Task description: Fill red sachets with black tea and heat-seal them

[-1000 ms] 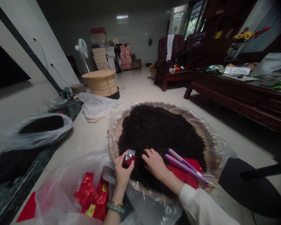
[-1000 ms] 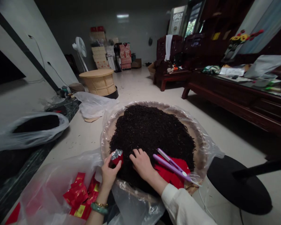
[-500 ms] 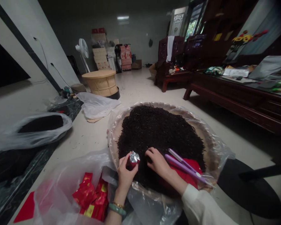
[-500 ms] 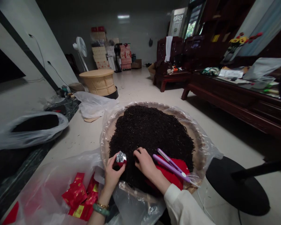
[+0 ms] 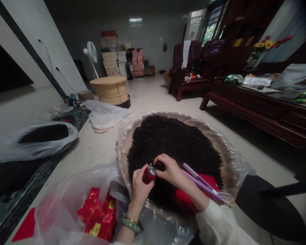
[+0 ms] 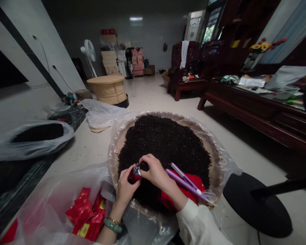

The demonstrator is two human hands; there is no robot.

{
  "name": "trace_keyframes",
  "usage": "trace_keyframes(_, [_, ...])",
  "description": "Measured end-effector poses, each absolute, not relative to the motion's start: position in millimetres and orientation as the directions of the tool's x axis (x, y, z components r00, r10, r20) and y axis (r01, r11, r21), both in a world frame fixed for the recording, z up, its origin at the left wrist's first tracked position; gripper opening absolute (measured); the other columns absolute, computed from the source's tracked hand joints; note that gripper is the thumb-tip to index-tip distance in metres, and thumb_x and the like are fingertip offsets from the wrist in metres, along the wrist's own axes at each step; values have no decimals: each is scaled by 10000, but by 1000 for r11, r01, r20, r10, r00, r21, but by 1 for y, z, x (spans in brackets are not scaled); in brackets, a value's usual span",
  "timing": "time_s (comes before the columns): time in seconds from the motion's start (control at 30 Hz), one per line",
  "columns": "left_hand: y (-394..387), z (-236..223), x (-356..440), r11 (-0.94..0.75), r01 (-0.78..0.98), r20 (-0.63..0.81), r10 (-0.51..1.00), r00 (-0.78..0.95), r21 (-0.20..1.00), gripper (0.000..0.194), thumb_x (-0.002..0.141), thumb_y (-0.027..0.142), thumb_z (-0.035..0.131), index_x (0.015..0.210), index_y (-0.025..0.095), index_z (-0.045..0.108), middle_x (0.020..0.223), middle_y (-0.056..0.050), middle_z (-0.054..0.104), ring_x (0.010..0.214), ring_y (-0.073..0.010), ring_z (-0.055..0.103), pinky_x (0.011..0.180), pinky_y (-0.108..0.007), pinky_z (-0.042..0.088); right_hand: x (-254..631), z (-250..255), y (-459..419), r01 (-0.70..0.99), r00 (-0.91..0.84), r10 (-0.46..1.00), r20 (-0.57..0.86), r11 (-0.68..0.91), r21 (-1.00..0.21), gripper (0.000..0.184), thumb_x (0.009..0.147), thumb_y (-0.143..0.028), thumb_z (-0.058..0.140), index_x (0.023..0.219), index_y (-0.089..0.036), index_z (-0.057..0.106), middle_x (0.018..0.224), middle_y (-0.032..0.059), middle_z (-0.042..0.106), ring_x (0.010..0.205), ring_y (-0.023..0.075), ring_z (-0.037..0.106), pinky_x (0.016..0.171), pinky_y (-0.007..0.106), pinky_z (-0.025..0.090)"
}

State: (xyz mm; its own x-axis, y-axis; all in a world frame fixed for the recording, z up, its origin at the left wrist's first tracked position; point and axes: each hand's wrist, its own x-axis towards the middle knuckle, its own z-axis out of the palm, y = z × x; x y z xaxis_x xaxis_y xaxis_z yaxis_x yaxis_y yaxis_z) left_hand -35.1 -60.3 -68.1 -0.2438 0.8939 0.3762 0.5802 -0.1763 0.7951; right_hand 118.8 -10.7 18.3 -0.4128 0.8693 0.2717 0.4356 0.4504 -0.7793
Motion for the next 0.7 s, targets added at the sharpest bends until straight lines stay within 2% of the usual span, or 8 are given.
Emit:
trace_keyframes(0.2, [-58, -72, -35, -168, 587, 377, 891, -254, 792, 546, 630, 111, 672, 1162, 225, 630, 1009, -67, 649, 953, -240, 627, 870, -401, 535, 107, 24, -18, 478, -489, 840, 235, 483, -734, 359, 695, -81, 666, 1030, -204, 630, 1065, 65, 584, 1008, 196, 589, 915, 333, 474])
trace_keyframes(0.3, [-59, -75, -36, -143, 581, 360, 891, -277, 801, 568, 609, 97, 684, 1163, 209, 624, 1003, -70, 631, 925, -232, 638, 857, -397, 542, 108, 26, -22, 437, -509, 833, 216, 466, -770, 469, 708, -94, 648, 1159, -211, 588, 1143, 84, 575, 1045, 202, 589, 873, 323, 512])
trace_keyframes(0.4, [-59, -76, -35, -123, 582, 347, 892, -290, 803, 573, 621, 105, 687, 1178, 216, 612, 1018, -70, 622, 934, -231, 642, 857, -394, 543, 111, 26, -25, 341, -524, 824, 213, 433, -834, 458, 771, -115, 572, 1213, -233, 554, 1186, 86, 583, 1061, 198, 598, 805, 304, 551])
trace_keyframes(0.57, [-59, -74, -35, -127, 588, 351, 892, -285, 799, 554, 648, 138, 705, 1188, 213, 603, 1036, -81, 626, 947, -234, 640, 842, -387, 551, 124, 21, -21, 187, -511, 833, 213, 350, -918, 386, 902, -172, 422, 1278, -229, 494, 1194, 75, 625, 1098, 176, 608, 961, 374, 500])
trace_keyframes(0.63, [-59, -74, -37, -130, 596, 359, 889, -284, 792, 532, 672, 153, 699, 1192, 206, 599, 1047, -89, 633, 956, -238, 638, 834, -388, 555, 134, 21, -21, 237, -490, 850, 194, 344, -909, 365, 913, -171, 397, 1256, -221, 513, 1156, 71, 640, 1056, 168, 622, 938, 358, 510])
trace_keyframes(0.7, [-58, -73, -40, -146, 612, 384, 881, -278, 778, 526, 688, 156, 692, 1201, 209, 591, 1072, -94, 643, 986, -244, 632, 845, -395, 551, 143, 21, -27, 391, -547, 822, 159, 419, -820, 363, 869, -139, 466, 1209, -220, 561, 1150, 72, 638, 1054, 186, 608, 934, 360, 502])
